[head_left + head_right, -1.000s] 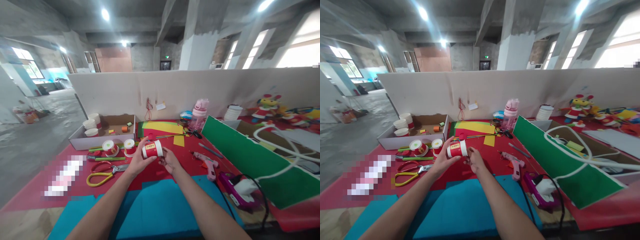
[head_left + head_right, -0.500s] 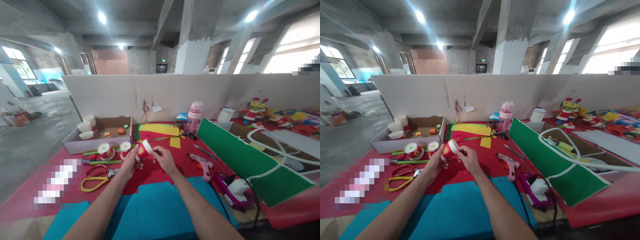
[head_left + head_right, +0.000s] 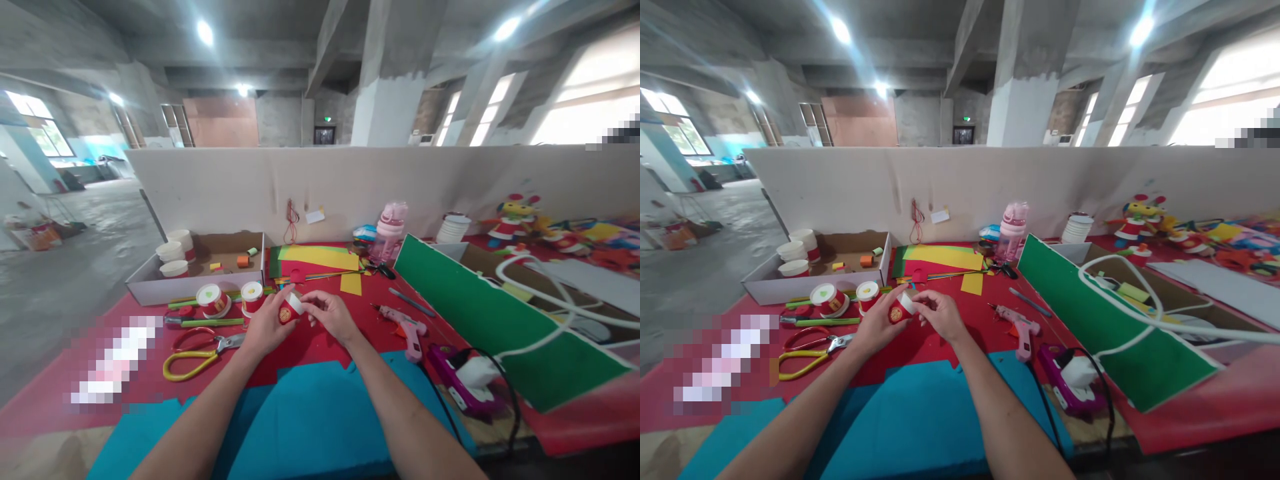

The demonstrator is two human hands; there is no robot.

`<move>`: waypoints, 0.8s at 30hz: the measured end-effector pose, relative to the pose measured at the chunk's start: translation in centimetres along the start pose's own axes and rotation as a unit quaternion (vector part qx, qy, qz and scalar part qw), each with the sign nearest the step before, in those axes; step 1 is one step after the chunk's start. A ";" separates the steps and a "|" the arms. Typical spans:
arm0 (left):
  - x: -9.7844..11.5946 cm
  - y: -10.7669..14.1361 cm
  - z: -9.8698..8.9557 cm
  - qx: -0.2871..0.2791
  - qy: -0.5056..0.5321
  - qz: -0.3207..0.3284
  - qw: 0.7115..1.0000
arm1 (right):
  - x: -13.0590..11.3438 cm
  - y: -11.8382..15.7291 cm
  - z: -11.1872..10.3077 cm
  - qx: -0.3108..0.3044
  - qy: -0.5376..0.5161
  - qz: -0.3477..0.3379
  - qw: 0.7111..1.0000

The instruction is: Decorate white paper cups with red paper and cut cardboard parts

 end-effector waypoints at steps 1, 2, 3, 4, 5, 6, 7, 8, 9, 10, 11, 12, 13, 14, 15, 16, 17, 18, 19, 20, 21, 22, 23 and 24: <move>0.0 0.1 0.1 -0.002 -0.036 0.000 0.999 | 0.1 0.0 0.0 0.013 0.016 -0.005 1.000; 0.0 0.2 0.2 -0.005 -0.067 -0.002 0.998 | 0.2 0.0 0.0 0.026 0.030 -0.007 0.999; 0.0 0.2 0.3 -0.006 -0.092 -0.003 0.996 | 0.3 0.0 0.0 0.034 0.037 -0.007 0.999; 0.1 0.3 0.3 -0.004 -0.112 -0.002 0.994 | 0.5 -0.1 0.0 0.037 0.036 -0.005 0.999; 0.2 0.3 0.4 0.000 -0.130 -0.001 0.992 | 0.7 -0.1 0.0 0.036 0.029 -0.002 0.999; 0.2 0.4 0.4 0.005 -0.144 0.000 0.990 | 0.8 -0.1 0.0 0.032 0.018 0.003 0.999; 0.3 0.4 0.5 0.009 -0.155 -0.001 0.988 | 0.9 -0.2 0.0 0.026 0.005 0.008 1.000; 0.3 0.4 0.5 0.012 -0.163 -0.002 0.987 | 1.0 -0.2 0.0 0.020 -0.008 0.015 1.000; 0.4 0.4 0.5 0.016 -0.168 -0.003 0.986 | 1.1 -0.3 0.0 0.015 -0.021 0.022 0.999; 0.4 0.4 0.5 0.018 -0.170 -0.002 0.985 | 1.1 -0.3 0.0 0.012 -0.033 0.029 0.999; 0.4 0.4 0.5 0.019 -0.169 -0.001 0.985 | 1.1 -0.4 -0.1 0.009 -0.044 0.036 0.998; 0.4 0.4 0.5 0.020 -0.167 0.000 0.986 | 1.2 -0.4 -0.1 0.007 -0.054 0.041 0.998; 0.4 0.4 0.4 0.021 -0.164 0.002 0.986 | 1.2 -0.4 -0.2 0.006 -0.060 0.044 0.997; 0.4 0.4 0.4 0.022 -0.161 0.005 0.987 | 1.2 -0.4 -0.2 0.004 -0.061 0.045 0.997; 0.4 0.4 0.4 0.021 -0.158 0.006 0.987 | 1.2 -0.4 -0.2 0.001 -0.057 0.042 0.997; 0.3 0.4 0.5 0.022 -0.156 0.006 0.988 | 1.2 -0.3 -0.1 0.001 -0.045 0.036 0.998; 0.3 0.5 0.5 0.022 -0.155 0.004 0.988 | 1.2 -0.3 -0.1 0.005 -0.028 0.027 0.999; 0.3 0.5 0.5 0.023 -0.155 0.001 0.988 | 1.1 -0.2 0.0 0.014 -0.004 0.014 1.000; 0.3 0.5 0.6 0.025 -0.155 -0.003 0.988 | 1.0 -0.1 0.1 0.027 0.024 0.000 0.999; 0.3 0.5 0.6 0.027 -0.153 -0.006 0.988 | 0.9 0.0 0.3 0.043 0.055 -0.017 0.997; 0.3 0.5 0.7 0.030 -0.150 -0.008 0.988 | 0.8 0.0 0.4 0.061 0.088 -0.032 0.994; 0.4 0.5 0.7 0.033 -0.146 -0.010 0.989 | 0.7 0.1 0.6 0.076 0.119 -0.046 0.989; 0.4 0.5 0.8 0.037 -0.142 -0.011 0.989 | 0.6 0.2 0.8 0.090 0.146 -0.057 0.984; 0.5 0.5 0.9 0.042 -0.139 -0.012 0.989 | 0.6 0.2 1.0 0.102 0.168 -0.064 0.978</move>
Point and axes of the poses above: each hand's wrist, its own y-axis away from the middle knuckle, its own z-axis out of the palm, x = y × z, the point moved 2 cm from there along -y, towards the middle knuckle, and after that the axes turned 1 degree about x, right-handed, at the moved point
